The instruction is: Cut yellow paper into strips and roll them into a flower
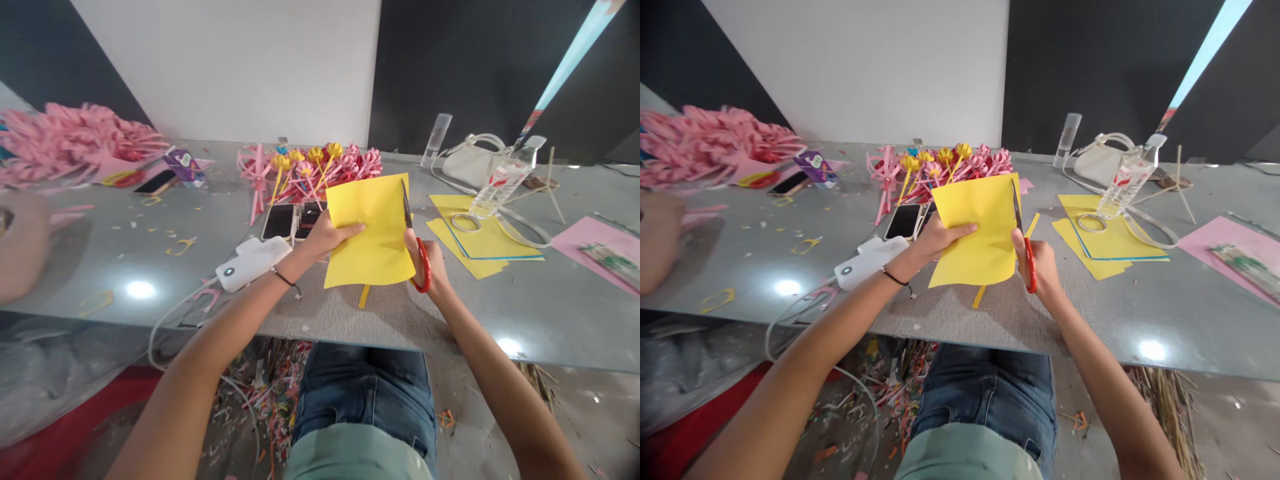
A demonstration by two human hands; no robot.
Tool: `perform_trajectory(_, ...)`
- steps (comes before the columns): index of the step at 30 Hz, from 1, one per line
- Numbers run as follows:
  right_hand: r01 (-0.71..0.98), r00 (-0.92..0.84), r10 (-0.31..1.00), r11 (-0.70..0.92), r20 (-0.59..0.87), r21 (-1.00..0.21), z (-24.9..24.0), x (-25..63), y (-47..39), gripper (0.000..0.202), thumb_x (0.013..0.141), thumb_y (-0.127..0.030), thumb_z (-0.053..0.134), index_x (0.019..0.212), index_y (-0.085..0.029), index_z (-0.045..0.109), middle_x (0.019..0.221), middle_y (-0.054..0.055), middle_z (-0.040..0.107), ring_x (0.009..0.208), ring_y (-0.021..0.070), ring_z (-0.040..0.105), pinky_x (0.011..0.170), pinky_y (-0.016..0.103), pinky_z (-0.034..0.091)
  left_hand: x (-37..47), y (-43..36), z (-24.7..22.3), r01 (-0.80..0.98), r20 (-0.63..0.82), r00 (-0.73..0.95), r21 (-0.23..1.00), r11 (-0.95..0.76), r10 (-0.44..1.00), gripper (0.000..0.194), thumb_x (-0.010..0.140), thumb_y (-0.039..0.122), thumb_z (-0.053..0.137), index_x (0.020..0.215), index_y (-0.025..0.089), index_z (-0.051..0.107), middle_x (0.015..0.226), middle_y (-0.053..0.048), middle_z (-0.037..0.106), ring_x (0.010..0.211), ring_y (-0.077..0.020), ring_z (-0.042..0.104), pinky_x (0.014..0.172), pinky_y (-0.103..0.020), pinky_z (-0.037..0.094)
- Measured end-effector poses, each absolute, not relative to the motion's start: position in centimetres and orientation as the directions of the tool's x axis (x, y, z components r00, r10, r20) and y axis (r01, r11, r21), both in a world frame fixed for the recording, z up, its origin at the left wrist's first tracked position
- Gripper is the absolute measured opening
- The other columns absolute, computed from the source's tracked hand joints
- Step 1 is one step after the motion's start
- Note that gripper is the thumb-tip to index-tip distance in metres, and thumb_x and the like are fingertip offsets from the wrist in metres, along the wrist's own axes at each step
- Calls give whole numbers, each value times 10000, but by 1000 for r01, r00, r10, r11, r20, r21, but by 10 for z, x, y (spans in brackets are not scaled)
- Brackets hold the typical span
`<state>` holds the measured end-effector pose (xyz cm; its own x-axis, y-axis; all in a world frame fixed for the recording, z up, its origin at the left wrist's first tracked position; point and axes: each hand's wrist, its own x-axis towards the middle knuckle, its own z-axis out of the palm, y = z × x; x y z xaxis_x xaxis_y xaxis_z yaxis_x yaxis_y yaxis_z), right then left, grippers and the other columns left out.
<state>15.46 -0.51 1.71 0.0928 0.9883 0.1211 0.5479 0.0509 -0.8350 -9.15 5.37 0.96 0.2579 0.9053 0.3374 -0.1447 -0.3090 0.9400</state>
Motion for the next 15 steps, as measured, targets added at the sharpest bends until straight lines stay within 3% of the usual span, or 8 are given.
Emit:
perform_trajectory(9,556,65,990,67,124,-828,25,156,-7,782,955,-881,408,526,-231,479,516,64,576,519,187,569,568,333,424,-89,50,8,-140,318,285,947,-289,904,676,765,464,926,1318,197,643,1344,-173,747,1141,-373,774,959,-553,684)
perform_trajectory(15,537,75,991,51,108,-842,23,158,-3,780,965,-868,400,525,-233,499,522,66,578,521,194,575,562,341,437,-85,54,1,-119,276,312,961,-251,909,644,696,488,960,1208,196,701,1265,-162,782,1090,-373,785,961,-572,681)
